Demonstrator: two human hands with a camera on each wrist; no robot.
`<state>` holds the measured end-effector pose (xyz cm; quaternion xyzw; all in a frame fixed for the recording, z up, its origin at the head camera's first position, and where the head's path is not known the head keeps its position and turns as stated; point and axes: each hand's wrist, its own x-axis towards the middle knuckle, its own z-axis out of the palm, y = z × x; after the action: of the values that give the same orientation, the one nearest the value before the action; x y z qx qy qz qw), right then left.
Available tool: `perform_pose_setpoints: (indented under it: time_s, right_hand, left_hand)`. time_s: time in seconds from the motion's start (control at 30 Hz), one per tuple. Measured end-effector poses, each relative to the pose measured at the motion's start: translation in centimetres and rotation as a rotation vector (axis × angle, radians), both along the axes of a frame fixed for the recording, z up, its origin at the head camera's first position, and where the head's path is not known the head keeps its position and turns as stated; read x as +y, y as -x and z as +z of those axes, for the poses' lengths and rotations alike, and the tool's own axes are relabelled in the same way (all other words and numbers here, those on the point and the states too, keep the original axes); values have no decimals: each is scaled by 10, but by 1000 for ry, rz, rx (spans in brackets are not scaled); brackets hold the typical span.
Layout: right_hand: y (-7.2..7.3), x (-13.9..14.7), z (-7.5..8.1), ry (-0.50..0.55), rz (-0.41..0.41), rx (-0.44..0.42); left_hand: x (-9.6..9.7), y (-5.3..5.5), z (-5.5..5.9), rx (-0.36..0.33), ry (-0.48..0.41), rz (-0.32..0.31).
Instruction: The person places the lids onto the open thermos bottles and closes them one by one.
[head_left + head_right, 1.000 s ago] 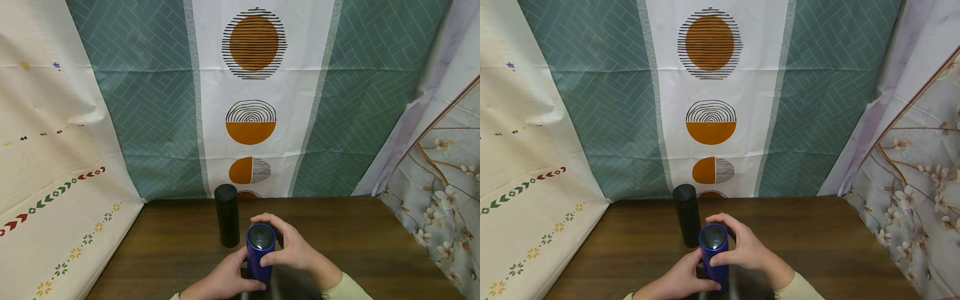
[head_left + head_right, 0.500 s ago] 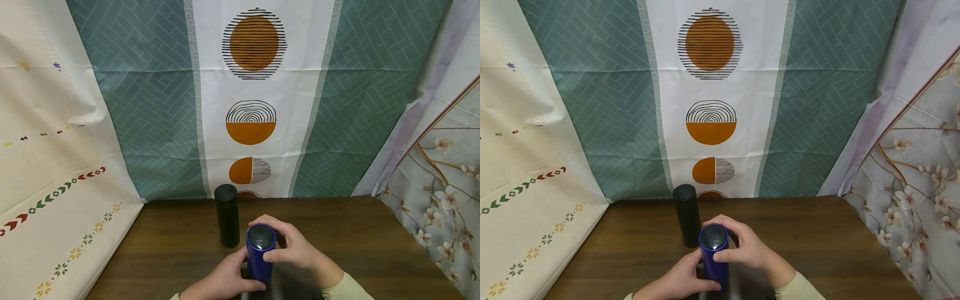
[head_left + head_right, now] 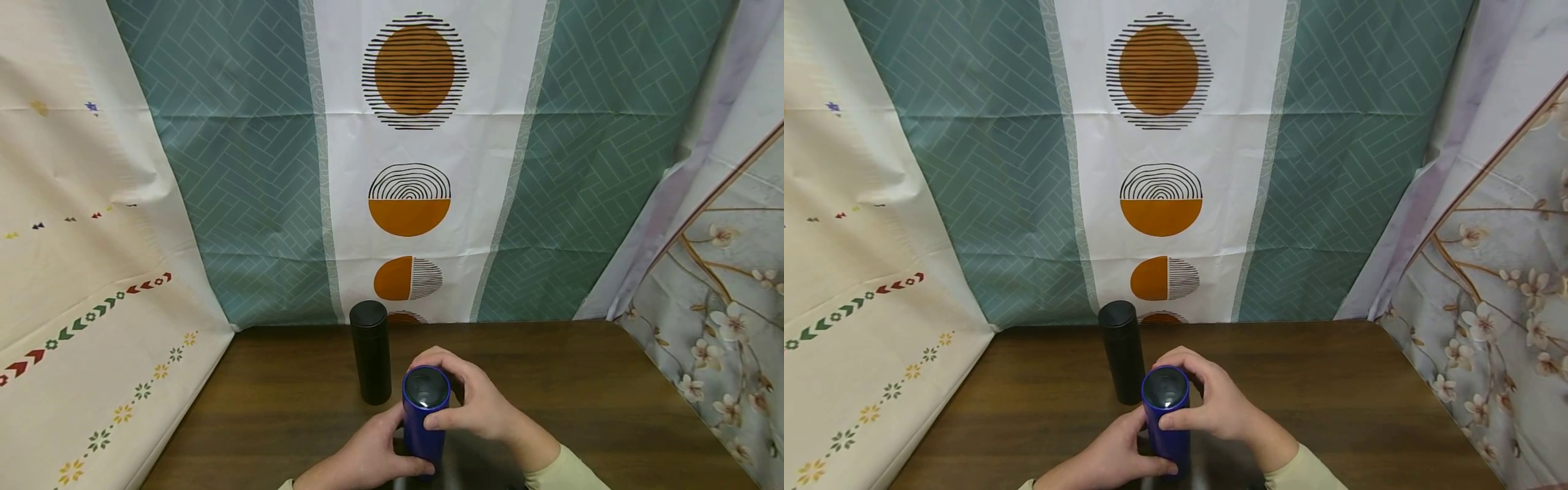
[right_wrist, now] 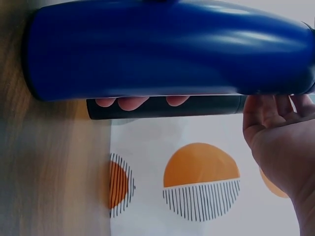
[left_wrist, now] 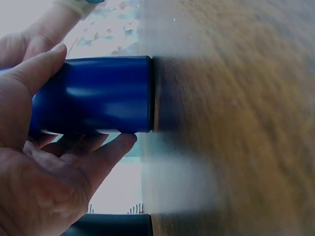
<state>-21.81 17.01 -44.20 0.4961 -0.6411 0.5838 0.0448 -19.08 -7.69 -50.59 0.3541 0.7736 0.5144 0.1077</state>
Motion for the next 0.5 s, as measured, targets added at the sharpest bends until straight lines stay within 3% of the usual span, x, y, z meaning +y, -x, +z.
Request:
perform_pose_setpoints:
  time_s: [0.27, 0.5]
  right_hand:
    - [-5, -3, -2, 0, -75, -42]
    - [-6, -4, -3, 10, -58, -84]
  left_hand:
    - [0, 0, 0, 4, -8, -7]
    - [0, 0, -1, 7, 1, -5]
